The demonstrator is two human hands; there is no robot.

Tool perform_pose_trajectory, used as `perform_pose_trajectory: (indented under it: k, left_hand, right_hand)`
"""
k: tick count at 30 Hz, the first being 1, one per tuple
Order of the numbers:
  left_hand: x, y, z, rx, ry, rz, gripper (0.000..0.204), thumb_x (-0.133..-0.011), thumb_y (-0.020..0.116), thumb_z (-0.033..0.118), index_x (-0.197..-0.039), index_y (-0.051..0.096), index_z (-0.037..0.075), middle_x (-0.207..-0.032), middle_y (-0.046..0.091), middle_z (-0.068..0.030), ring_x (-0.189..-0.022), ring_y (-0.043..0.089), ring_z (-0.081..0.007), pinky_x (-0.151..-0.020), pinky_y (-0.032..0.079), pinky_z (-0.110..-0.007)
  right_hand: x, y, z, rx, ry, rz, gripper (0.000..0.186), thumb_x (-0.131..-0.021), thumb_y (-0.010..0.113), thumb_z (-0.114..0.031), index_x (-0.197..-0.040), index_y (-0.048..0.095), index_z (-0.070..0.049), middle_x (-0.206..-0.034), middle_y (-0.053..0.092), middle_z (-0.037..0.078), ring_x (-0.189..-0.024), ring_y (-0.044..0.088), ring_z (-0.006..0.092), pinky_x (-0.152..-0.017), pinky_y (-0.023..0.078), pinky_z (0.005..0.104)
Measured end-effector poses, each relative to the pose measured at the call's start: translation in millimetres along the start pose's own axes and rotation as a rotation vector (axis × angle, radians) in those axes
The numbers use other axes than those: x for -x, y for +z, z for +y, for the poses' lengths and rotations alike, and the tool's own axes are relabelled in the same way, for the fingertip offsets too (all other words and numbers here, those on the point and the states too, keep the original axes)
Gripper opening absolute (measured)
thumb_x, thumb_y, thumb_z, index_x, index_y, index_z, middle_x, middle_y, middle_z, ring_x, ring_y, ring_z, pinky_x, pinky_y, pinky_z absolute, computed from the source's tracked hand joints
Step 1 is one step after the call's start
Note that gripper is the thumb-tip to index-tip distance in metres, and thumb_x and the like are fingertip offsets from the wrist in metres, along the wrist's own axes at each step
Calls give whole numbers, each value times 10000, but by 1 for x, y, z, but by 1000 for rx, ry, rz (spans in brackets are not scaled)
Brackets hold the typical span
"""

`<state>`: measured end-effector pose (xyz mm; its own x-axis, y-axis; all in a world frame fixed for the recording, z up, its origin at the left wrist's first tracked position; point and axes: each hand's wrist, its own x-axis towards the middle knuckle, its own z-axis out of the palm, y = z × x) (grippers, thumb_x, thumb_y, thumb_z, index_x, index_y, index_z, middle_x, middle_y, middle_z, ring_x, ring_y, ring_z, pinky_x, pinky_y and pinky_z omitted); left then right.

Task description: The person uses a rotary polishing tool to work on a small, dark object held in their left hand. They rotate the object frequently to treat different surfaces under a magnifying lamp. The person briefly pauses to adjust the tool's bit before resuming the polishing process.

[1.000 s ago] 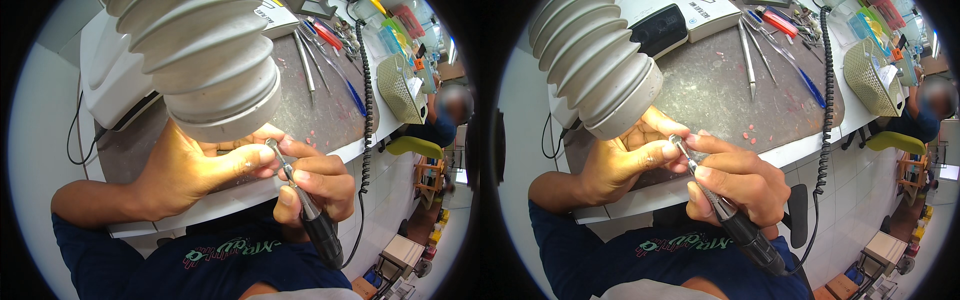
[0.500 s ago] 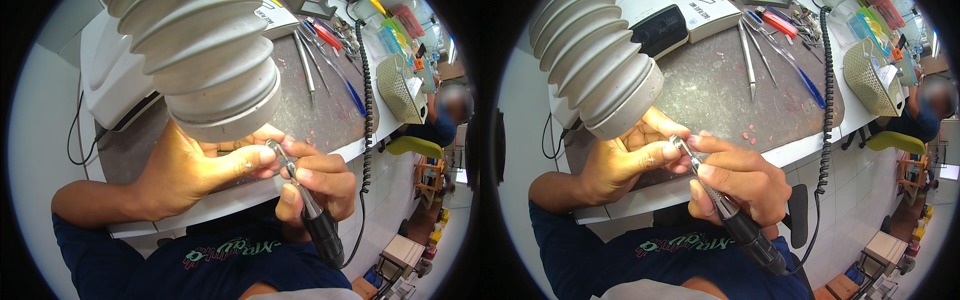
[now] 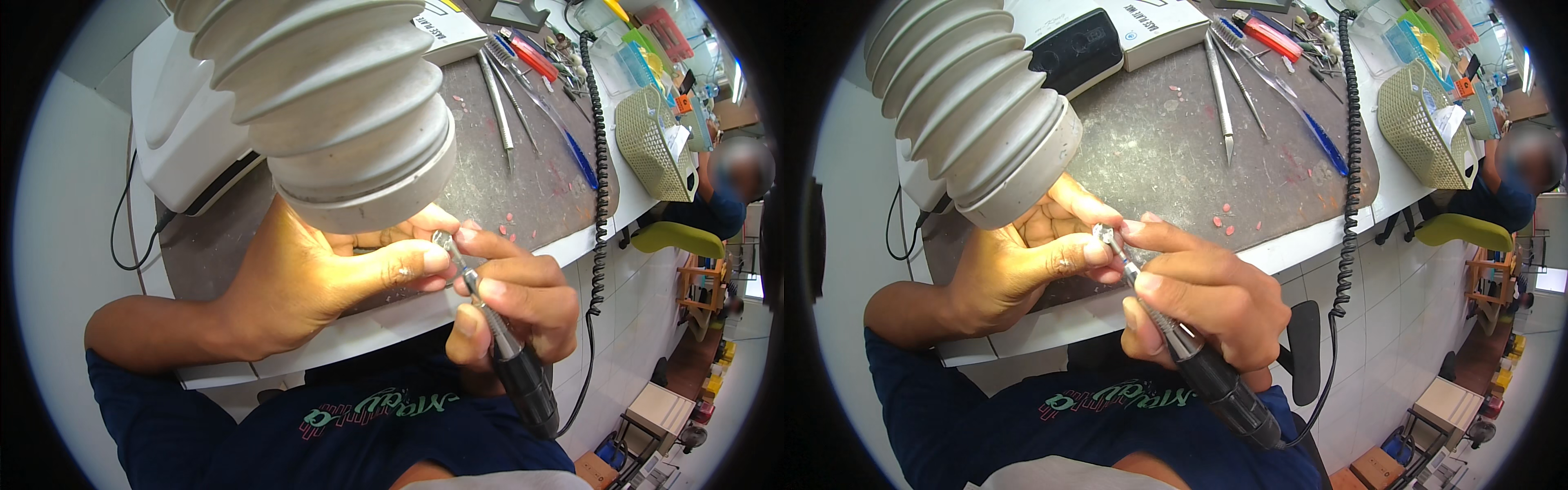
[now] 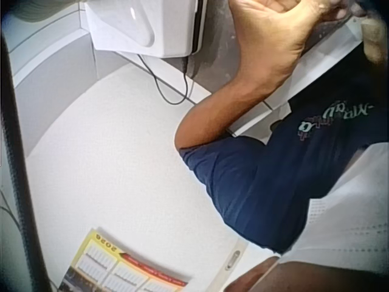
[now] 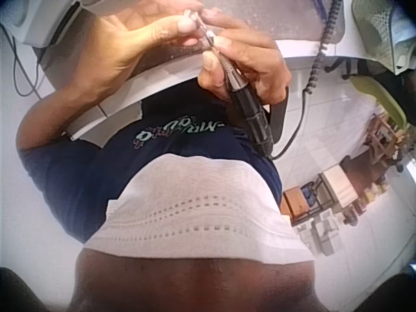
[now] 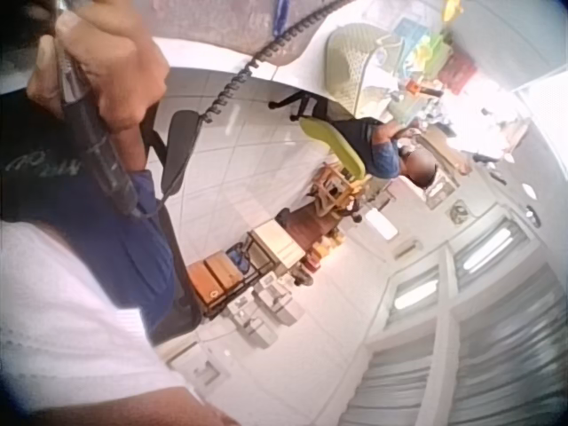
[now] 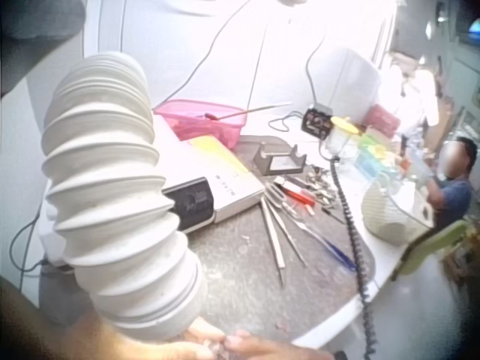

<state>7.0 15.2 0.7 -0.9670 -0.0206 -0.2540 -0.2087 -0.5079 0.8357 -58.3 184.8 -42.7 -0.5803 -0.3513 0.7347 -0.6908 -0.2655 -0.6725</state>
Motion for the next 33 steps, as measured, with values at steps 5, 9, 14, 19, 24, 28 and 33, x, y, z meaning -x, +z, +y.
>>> perform_pose_trajectory:
  k: [5, 9, 14, 19, 24, 28, 33]
  left_hand:
    - [0, 1, -1, 14, 3, 9, 218, -847, 643, -54, -1049, 561, -49, -972, 611, -144, -894, 643, -202, -761, 566, -308]
    - [-1, 1, -4, 25, 48, 14, 226, -838, 655, -52, -1045, 565, -45, -964, 614, -142, -889, 645, -202, -753, 564, -307]
    - [-1, 0, 0, -18, 1, -1, 227, -831, 663, -53, -1036, 567, -37, -945, 615, -130, -870, 648, -194, -739, 560, -303]
    - [-2, -2, -3, -43, 14, 3, 220, -829, 664, -55, -1019, 560, -19, -937, 611, -119, -863, 650, -189, -741, 561, -301]
    - [-2, -1, -2, -62, 38, -9, 227, -825, 667, -60, -1014, 553, -7, -939, 607, -113, -862, 650, -187, -745, 565, -298]
    - [-2, 2, 1, -23, 6, 1, 229, -822, 668, -62, -1010, 548, -8, -936, 606, -114, -856, 651, -185, -735, 571, -295]
    - [-1, 1, 1, 2, -1, 8, 228, -821, 670, -60, -1006, 547, -12, -928, 606, -118, -849, 648, -183, -737, 570, -295]
  right_hand:
    - [0, 1, -2, 12, -3, 12, 248, -745, 769, -42, -916, 594, -1, -772, 656, 145, -853, 698, 358, -788, 583, 481]
    - [-1, 1, -2, 20, -6, 18, 251, -747, 767, -42, -920, 589, -1, -777, 657, 144, -853, 698, 358, -795, 581, 478]
    - [-1, 1, -3, 17, -5, -6, 245, -758, 762, -50, -921, 585, -4, -782, 657, 145, -877, 694, 362, -804, 578, 477]
    - [-1, 1, -3, 28, 8, -4, 231, -775, 754, -56, -924, 584, -8, -783, 655, 146, -889, 692, 361, -809, 577, 477]
    - [-1, 3, -5, 28, 3, 9, 227, -784, 751, -64, -926, 582, -8, -788, 654, 144, -898, 691, 359, -822, 572, 480]
    - [0, 3, -4, 25, 2, 6, 233, -784, 754, -68, -931, 584, -7, -787, 654, 140, -897, 691, 358, -826, 571, 479]
    - [-1, 4, -3, 25, -17, 12, 233, -781, 756, -64, -927, 584, -5, -783, 654, 137, -890, 693, 358, -820, 575, 475]
